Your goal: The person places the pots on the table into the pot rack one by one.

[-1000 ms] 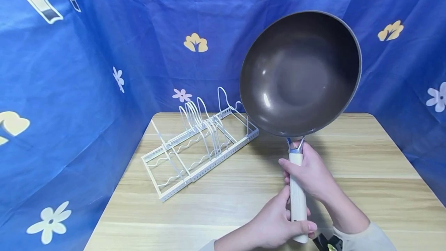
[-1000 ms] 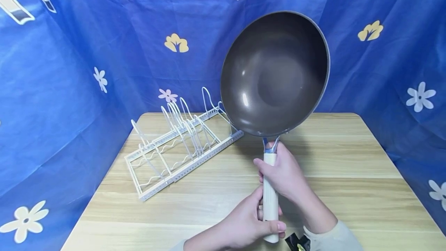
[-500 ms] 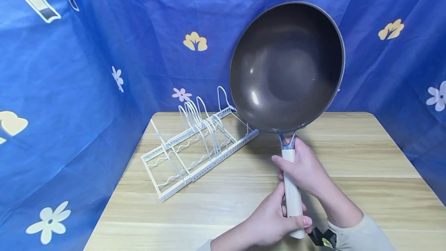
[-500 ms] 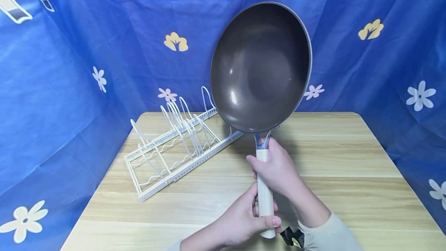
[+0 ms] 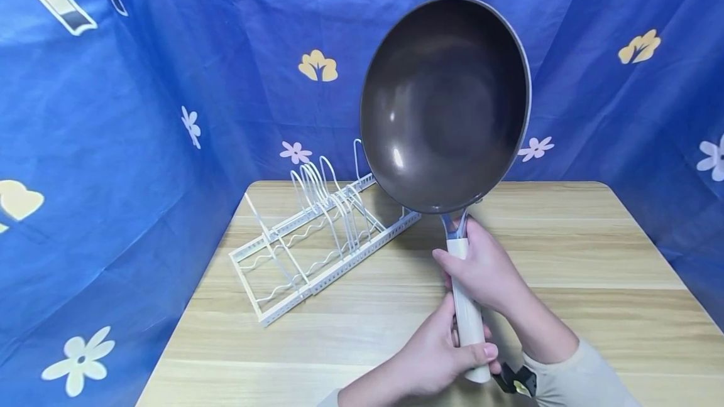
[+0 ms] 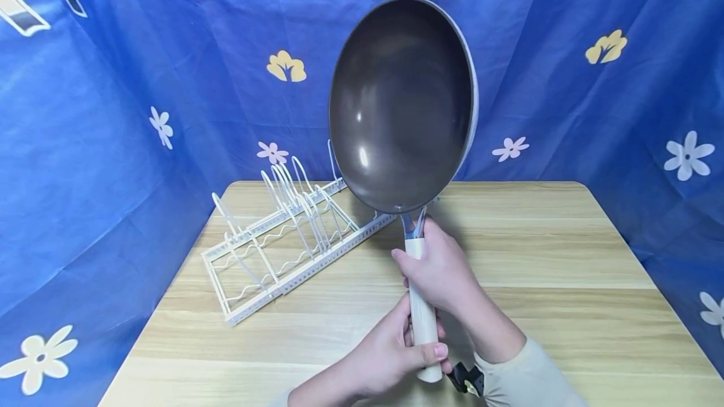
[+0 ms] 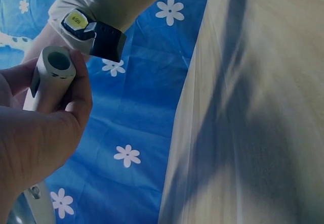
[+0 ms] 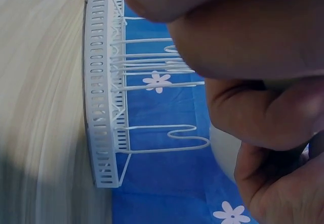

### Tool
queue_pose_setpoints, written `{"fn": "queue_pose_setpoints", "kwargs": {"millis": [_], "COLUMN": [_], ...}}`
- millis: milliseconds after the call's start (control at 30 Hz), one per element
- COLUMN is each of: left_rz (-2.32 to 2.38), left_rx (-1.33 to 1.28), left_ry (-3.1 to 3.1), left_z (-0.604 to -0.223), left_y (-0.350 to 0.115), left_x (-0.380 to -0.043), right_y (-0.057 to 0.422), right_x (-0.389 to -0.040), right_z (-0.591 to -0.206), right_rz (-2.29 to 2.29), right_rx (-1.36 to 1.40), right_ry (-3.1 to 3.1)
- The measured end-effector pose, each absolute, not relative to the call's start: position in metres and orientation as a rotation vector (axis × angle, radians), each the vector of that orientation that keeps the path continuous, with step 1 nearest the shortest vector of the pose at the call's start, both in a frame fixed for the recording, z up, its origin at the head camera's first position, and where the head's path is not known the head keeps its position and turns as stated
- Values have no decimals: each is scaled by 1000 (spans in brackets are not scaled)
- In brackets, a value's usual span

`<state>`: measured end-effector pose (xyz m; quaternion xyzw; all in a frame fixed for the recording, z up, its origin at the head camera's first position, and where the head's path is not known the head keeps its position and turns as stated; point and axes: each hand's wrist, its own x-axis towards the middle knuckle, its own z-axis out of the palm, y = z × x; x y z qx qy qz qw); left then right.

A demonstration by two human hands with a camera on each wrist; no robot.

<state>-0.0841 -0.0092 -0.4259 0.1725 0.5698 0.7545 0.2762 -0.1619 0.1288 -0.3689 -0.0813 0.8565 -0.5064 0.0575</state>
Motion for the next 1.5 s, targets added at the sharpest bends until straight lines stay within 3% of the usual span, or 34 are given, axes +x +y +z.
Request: {"fn": "queue_pose_setpoints", "kwargs": {"millis": [800, 1500], "left_rz": [2053, 2089], "left_rx": [575, 562], "left_ry": [1435, 1416], "left_z": [-430, -433], "left_y": [-28, -39], "left_x": [-91, -93], "right_y": [101, 81], "right_x": [-167, -177], "right_z": [-357, -370], "right_rz": [-1274, -1486], "right_rx": [-304, -277], "right_ry": [2804, 2621]}}
